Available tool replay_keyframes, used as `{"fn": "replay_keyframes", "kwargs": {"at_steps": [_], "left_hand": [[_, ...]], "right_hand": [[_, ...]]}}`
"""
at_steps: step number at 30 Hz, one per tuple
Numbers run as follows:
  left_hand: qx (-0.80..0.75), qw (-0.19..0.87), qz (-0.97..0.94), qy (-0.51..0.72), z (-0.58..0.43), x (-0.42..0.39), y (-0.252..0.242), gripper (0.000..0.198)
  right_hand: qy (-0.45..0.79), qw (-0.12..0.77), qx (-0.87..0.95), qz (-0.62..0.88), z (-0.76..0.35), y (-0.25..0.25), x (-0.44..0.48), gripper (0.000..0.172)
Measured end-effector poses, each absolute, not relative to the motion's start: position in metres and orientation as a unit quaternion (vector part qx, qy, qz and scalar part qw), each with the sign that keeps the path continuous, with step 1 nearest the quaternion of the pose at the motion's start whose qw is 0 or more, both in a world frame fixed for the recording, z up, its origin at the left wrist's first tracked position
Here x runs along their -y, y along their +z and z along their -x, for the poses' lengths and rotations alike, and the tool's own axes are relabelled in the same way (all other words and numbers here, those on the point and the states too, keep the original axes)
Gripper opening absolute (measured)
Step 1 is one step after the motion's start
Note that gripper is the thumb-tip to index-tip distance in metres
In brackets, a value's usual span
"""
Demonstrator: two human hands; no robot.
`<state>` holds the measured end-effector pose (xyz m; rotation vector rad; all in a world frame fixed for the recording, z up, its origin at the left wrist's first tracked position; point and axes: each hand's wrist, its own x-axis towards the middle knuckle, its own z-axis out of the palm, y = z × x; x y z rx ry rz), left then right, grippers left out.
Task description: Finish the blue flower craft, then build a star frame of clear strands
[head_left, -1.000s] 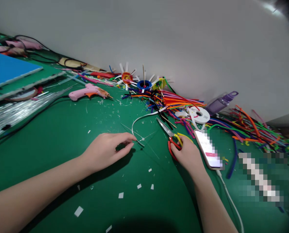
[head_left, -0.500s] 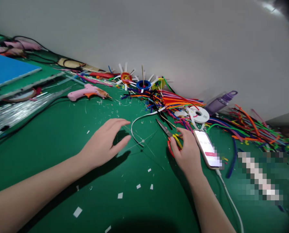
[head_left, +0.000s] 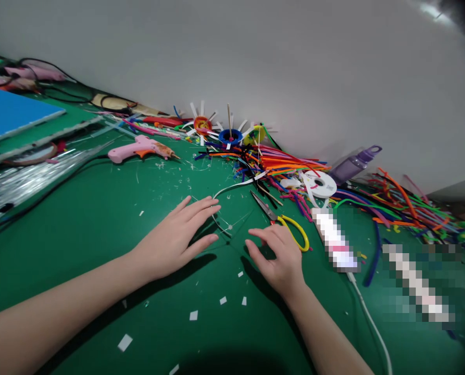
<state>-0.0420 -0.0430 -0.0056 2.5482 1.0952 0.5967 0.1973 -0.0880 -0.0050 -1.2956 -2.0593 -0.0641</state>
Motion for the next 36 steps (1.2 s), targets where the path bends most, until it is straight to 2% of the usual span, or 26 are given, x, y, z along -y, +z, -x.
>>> {"fn": "replay_keyframes", "kwargs": {"at_steps": [5, 10, 16, 20, 27, 31, 36], "left_hand": [[-0.339, 0.127, -0.894, 0.266, 0.042, 0.044, -0.004, 0.035], [-0.303, 0.079, -0.88, 0.357, 0.039, 0.038, -0.015, 0.027], [-0.297, 0.063, -0.884, 0.354, 0.04, 0.03, -0.021, 0.028], [-0.283, 0.054, -0.888, 0.358, 0.042, 0.03, -0.018, 0.023], [-0.28, -0.019, -0.848, 0.451, 0.047, 0.035, 0.001, 0.009], [-0.272, -0.036, -0.832, 0.483, 0.049, 0.04, 0.013, 0.006], [-0.265, -0.029, -0.816, 0.513, 0.052, 0.041, 0.017, 0.006]], "right_hand": [[0.05, 0.33, 0.789, 0.516, -0.19, -0.003, 0.091, 0.015], [0.086, 0.369, 0.762, 0.525, -0.181, -0.003, 0.09, 0.016], [0.062, 0.36, 0.763, 0.534, -0.176, -0.005, 0.089, 0.011], [0.111, 0.368, 0.759, 0.526, -0.17, 0.003, 0.09, 0.01], [0.193, 0.389, 0.751, 0.497, -0.156, 0.024, 0.098, 0.009], [0.282, 0.388, 0.718, 0.504, -0.15, 0.036, 0.099, 0.009], [0.53, 0.343, 0.602, 0.49, -0.147, 0.044, 0.087, 0.012]]}}
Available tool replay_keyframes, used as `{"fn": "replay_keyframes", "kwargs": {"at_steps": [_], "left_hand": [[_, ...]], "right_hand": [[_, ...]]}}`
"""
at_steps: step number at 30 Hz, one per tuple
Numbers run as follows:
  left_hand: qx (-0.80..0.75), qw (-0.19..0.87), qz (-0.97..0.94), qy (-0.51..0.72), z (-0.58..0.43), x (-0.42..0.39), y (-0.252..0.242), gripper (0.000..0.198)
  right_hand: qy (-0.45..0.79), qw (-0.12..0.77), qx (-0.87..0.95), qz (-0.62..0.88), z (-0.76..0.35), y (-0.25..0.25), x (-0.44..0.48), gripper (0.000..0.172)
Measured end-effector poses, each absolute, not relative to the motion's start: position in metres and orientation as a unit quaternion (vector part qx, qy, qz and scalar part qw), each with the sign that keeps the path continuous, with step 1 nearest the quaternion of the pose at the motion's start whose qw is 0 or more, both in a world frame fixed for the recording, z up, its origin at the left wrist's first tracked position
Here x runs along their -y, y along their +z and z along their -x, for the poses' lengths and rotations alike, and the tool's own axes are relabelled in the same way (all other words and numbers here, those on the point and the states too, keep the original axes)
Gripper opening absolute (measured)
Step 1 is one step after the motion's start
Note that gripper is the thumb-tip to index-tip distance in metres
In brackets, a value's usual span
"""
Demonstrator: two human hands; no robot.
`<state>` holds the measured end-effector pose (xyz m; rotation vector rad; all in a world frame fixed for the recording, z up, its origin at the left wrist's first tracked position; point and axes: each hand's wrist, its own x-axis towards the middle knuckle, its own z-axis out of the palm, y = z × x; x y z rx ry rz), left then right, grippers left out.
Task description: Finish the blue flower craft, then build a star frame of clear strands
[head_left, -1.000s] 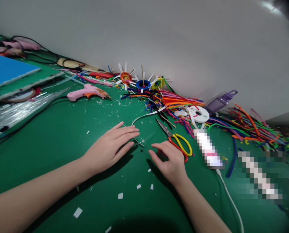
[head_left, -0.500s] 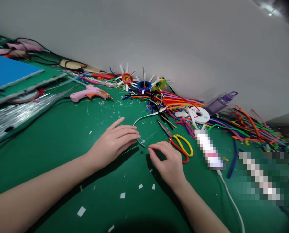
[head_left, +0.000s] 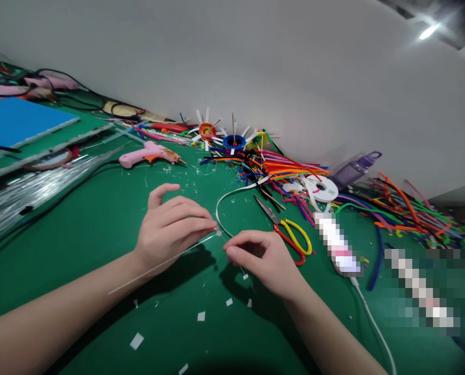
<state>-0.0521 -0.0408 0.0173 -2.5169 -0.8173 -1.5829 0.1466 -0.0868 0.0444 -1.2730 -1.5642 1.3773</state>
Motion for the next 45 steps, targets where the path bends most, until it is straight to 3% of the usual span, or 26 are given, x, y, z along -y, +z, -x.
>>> {"fn": "replay_keyframes", "kwargs": {"at_steps": [3, 7, 30, 45], "left_hand": [[0.27, 0.022, 0.814, -0.513, 0.053, 0.04, 0.016, 0.008], [0.284, 0.025, 0.813, -0.507, 0.051, 0.04, 0.015, 0.005], [0.235, 0.036, 0.848, -0.474, 0.054, 0.051, 0.017, 0.019], [0.21, 0.019, 0.839, -0.502, 0.053, 0.054, 0.017, 0.01]], "right_hand": [[0.631, 0.346, 0.528, 0.452, -0.144, 0.038, 0.08, 0.018], [0.674, 0.378, 0.477, 0.418, -0.141, 0.024, 0.078, 0.017], [0.698, 0.401, 0.459, 0.375, -0.145, 0.013, 0.091, 0.014], [0.682, 0.422, 0.474, 0.364, -0.141, 0.012, 0.098, 0.014]]}}
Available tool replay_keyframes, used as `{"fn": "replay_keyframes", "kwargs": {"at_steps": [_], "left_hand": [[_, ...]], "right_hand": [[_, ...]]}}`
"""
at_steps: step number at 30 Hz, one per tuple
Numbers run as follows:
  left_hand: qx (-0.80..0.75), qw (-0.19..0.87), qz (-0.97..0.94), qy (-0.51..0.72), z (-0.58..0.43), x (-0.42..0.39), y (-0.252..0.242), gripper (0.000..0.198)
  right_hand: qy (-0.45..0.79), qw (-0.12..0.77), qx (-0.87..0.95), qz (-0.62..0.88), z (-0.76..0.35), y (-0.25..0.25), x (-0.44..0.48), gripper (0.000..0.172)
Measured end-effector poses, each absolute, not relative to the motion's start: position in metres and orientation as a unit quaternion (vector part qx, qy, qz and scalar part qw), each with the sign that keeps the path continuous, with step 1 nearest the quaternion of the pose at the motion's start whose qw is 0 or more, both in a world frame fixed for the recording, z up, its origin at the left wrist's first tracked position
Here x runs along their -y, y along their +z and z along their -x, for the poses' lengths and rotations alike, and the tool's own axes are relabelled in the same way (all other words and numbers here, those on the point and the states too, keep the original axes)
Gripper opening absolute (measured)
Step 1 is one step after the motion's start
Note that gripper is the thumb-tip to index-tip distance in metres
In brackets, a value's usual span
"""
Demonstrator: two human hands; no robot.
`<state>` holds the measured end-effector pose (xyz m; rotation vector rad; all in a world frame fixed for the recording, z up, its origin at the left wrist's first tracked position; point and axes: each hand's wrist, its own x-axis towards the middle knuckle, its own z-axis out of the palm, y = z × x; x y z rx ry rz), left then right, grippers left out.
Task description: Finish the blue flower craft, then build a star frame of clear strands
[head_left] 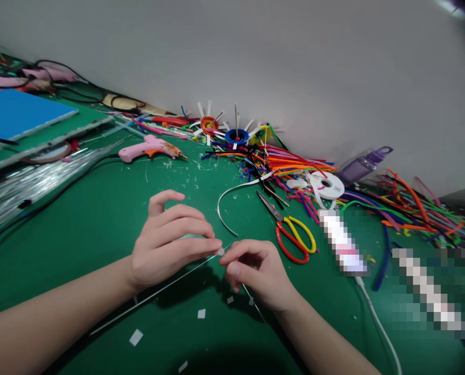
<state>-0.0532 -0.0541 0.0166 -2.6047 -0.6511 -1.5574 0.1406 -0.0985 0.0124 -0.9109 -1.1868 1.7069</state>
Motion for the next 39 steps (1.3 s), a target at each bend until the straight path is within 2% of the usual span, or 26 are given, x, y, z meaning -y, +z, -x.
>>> {"fn": "replay_keyframes", "kwargs": {"at_steps": [4, 11, 17, 26, 39], "left_hand": [[0.213, 0.021, 0.839, -0.501, 0.054, 0.054, 0.014, 0.015], [0.215, 0.016, 0.832, -0.512, 0.051, 0.057, 0.016, 0.01], [0.229, 0.016, 0.831, -0.507, 0.051, 0.058, 0.017, 0.012], [0.249, 0.001, 0.833, -0.494, 0.049, 0.06, 0.019, 0.014], [0.225, -0.016, 0.838, -0.496, 0.047, 0.059, 0.021, 0.009]], "right_hand": [[0.697, 0.433, 0.45, 0.352, -0.139, 0.006, 0.1, 0.013], [0.718, 0.436, 0.416, 0.349, -0.135, 0.004, 0.101, 0.018], [0.719, 0.46, 0.409, 0.324, -0.133, 0.003, 0.102, 0.012], [0.709, 0.452, 0.421, 0.341, -0.133, -0.003, 0.102, 0.015], [0.697, 0.475, 0.44, 0.308, -0.138, 0.002, 0.1, 0.003]]}}
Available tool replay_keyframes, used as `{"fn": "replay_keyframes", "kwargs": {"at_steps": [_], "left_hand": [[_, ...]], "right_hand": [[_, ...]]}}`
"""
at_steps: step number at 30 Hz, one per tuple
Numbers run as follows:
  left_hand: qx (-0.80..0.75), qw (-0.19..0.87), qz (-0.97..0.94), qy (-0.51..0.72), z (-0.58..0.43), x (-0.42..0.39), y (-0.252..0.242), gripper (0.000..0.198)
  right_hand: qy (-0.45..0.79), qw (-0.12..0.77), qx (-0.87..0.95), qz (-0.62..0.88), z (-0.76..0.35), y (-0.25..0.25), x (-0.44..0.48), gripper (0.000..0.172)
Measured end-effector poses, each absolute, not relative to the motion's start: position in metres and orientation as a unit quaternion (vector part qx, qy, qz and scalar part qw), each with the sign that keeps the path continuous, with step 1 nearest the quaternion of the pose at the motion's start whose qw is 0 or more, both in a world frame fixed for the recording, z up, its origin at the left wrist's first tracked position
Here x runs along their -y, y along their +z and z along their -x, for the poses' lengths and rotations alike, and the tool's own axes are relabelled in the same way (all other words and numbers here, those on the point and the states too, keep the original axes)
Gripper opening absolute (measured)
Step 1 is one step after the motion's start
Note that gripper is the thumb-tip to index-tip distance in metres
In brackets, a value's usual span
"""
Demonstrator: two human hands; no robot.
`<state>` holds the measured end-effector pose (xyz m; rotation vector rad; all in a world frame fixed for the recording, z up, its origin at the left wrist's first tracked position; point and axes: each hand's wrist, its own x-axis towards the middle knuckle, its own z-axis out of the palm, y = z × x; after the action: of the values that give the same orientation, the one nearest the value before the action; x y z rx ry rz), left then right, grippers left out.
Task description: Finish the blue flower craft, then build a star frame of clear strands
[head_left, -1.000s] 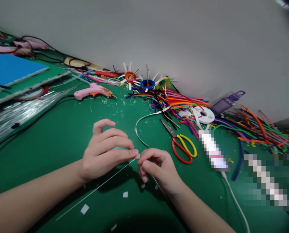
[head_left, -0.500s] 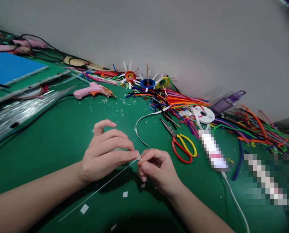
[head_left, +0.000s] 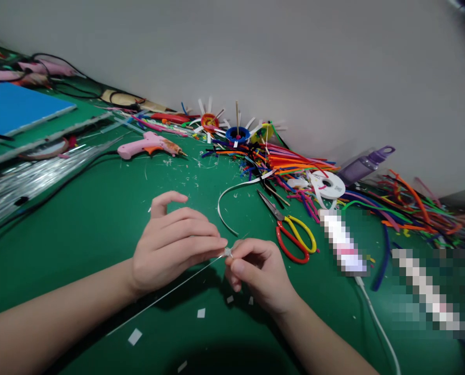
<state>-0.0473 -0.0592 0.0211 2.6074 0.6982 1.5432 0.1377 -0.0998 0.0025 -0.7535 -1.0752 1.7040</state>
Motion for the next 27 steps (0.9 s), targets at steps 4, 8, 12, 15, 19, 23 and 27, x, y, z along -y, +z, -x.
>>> {"fn": "replay_keyframes", "kwargs": {"at_steps": [4, 8, 12, 15, 19, 23, 27], "left_hand": [[-0.251, 0.005, -0.834, 0.491, 0.047, 0.06, 0.022, 0.009], [-0.267, 0.011, -0.834, 0.483, 0.048, 0.057, 0.02, 0.01], [-0.28, 0.011, -0.834, 0.475, 0.048, 0.05, 0.015, 0.011], [-0.282, 0.014, -0.838, 0.468, 0.049, 0.044, 0.011, 0.011], [-0.285, 0.015, -0.845, 0.453, 0.05, 0.038, 0.006, 0.009], [-0.295, 0.02, -0.846, 0.443, 0.05, 0.035, 0.002, 0.01], [-0.313, 0.025, -0.856, 0.41, 0.051, 0.032, -0.003, 0.014]], "right_hand": [[0.684, 0.487, 0.45, 0.305, -0.142, 0.004, 0.098, 0.008], [0.66, 0.482, 0.476, 0.326, -0.144, 0.009, 0.097, 0.008], [0.608, 0.456, 0.527, 0.38, -0.147, 0.016, 0.095, 0.007], [0.553, 0.428, 0.577, 0.422, -0.15, 0.018, 0.092, 0.009], [0.485, 0.413, 0.622, 0.455, -0.152, 0.016, 0.089, 0.008], [0.42, 0.403, 0.663, 0.471, -0.151, 0.012, 0.085, 0.01], [0.358, 0.388, 0.694, 0.49, -0.153, 0.006, 0.082, 0.012]]}}
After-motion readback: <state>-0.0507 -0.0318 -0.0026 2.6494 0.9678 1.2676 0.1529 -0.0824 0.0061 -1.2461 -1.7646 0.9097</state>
